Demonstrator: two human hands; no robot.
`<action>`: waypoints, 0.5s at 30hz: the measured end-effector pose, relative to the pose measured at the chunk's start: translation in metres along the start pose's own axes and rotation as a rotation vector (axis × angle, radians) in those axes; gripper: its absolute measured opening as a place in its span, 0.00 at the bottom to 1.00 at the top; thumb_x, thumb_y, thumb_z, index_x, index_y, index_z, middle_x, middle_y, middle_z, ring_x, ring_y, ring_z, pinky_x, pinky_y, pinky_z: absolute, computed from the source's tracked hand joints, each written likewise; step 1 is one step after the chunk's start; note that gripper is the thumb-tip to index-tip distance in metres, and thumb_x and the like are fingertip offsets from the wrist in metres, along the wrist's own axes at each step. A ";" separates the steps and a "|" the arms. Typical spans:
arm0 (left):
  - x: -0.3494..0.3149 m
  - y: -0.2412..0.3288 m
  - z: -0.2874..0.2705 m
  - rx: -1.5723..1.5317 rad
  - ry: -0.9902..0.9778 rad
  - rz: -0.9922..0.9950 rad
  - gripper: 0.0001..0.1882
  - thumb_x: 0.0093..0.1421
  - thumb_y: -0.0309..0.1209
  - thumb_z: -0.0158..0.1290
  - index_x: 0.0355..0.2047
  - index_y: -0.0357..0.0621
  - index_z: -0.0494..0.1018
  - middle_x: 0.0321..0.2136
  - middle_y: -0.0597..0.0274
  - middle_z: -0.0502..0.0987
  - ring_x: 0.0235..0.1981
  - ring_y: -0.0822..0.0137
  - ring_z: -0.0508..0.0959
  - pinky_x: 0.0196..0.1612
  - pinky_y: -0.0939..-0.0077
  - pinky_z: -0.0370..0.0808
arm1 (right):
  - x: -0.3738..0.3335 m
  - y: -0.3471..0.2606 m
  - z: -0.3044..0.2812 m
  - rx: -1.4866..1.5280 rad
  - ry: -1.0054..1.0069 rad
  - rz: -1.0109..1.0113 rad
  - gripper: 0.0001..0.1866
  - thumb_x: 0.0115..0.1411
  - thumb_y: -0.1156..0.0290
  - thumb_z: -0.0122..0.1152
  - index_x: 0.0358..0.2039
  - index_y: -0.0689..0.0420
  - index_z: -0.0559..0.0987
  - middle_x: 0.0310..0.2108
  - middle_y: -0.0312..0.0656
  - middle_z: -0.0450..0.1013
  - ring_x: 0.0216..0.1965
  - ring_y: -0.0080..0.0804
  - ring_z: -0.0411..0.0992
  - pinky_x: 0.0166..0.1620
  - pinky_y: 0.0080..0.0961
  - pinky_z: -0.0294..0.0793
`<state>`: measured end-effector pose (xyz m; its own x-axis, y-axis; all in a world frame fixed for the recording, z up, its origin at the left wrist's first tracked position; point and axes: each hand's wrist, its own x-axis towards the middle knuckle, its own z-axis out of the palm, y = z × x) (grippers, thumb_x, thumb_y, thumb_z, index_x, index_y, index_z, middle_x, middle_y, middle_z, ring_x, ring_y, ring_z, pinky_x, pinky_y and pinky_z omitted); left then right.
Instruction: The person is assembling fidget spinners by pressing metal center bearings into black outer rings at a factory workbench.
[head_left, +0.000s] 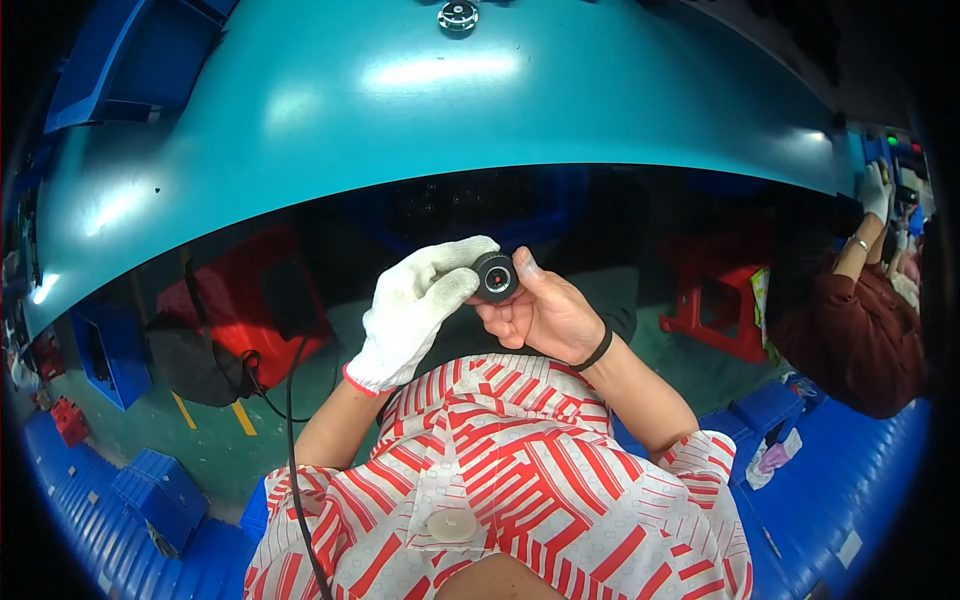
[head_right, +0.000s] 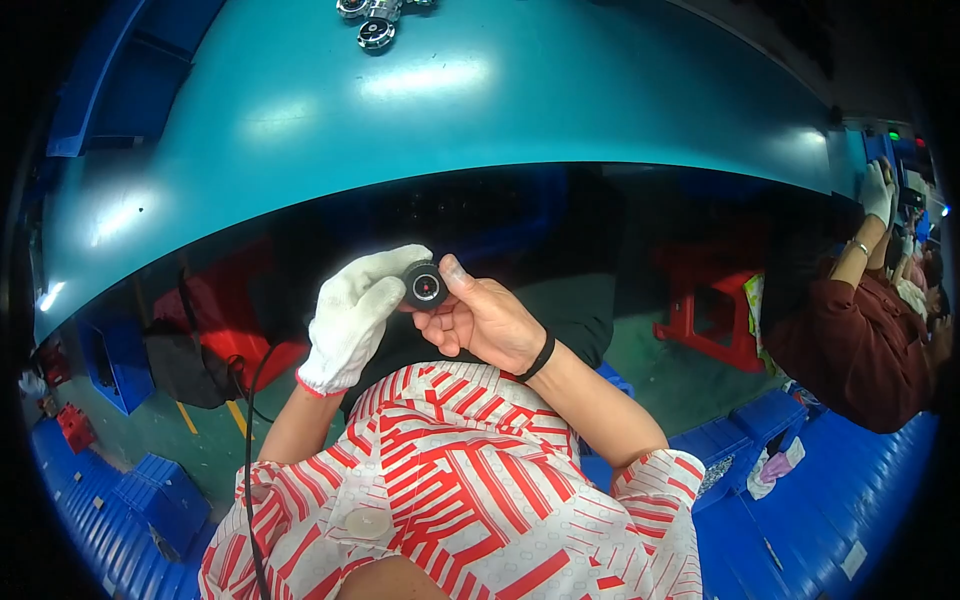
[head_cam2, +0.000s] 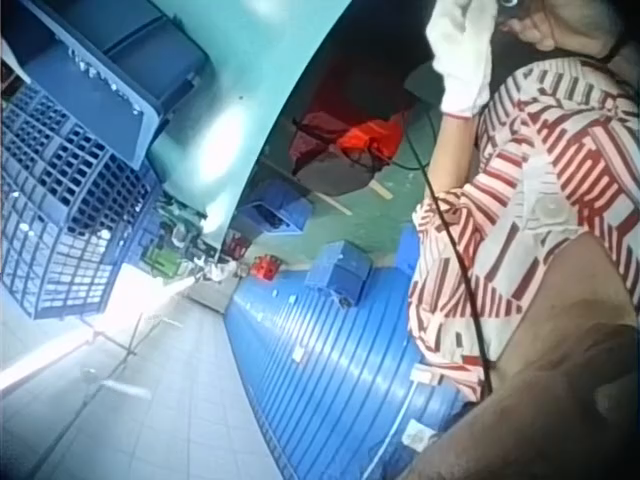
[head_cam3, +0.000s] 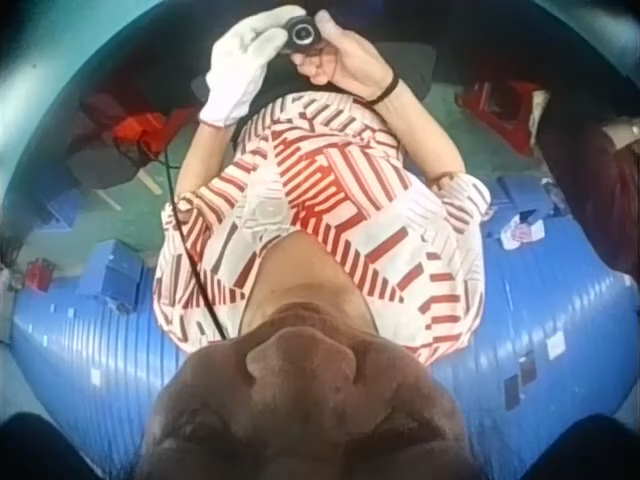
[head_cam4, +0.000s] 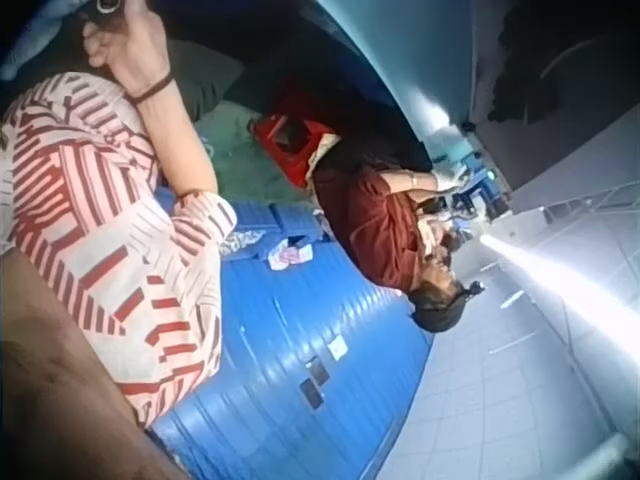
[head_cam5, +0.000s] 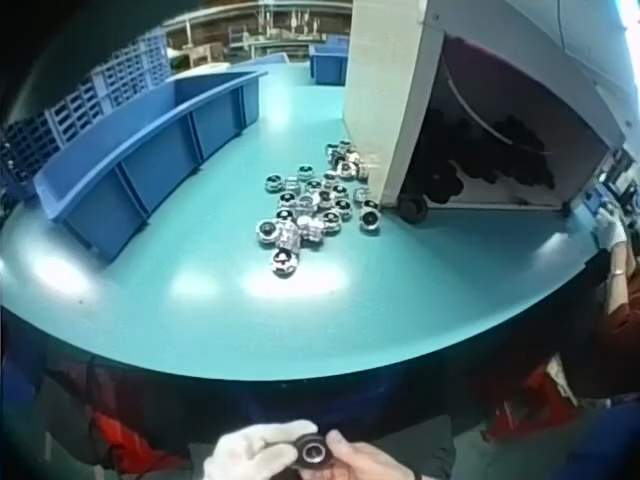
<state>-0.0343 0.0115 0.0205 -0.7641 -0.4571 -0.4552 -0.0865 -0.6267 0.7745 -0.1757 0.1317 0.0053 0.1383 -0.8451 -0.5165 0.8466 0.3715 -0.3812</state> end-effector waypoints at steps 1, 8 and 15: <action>0.000 -0.001 0.000 0.001 0.001 0.001 0.17 0.59 0.24 0.49 0.49 0.33 0.70 0.44 0.54 0.75 0.44 0.67 0.75 0.49 0.74 0.71 | 0.000 0.000 0.000 -0.050 0.018 -0.011 0.36 0.64 0.40 0.36 0.40 0.66 0.74 0.26 0.40 0.72 0.24 0.22 0.66 0.24 0.17 0.64; 0.004 -0.005 -0.004 0.053 0.009 0.015 0.17 0.60 0.26 0.50 0.49 0.34 0.70 0.43 0.55 0.75 0.43 0.67 0.75 0.49 0.75 0.71 | 0.002 -0.003 0.000 -0.266 0.141 -0.047 0.36 0.61 0.39 0.41 0.34 0.65 0.77 0.25 0.40 0.73 0.23 0.20 0.69 0.24 0.12 0.69; 0.017 -0.018 -0.009 -0.024 0.224 0.095 0.19 0.62 0.29 0.48 0.50 0.27 0.66 0.43 0.46 0.74 0.41 0.59 0.77 0.45 0.70 0.76 | 0.028 -0.013 -0.021 -0.296 0.374 -0.137 0.37 0.64 0.40 0.36 0.44 0.66 0.75 0.30 0.43 0.74 0.24 0.21 0.69 0.25 0.14 0.67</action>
<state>-0.0399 0.0093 -0.0055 -0.6072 -0.6414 -0.4690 -0.0039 -0.5878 0.8090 -0.1931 0.1110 -0.0201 -0.2042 -0.7180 -0.6654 0.6543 0.4054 -0.6383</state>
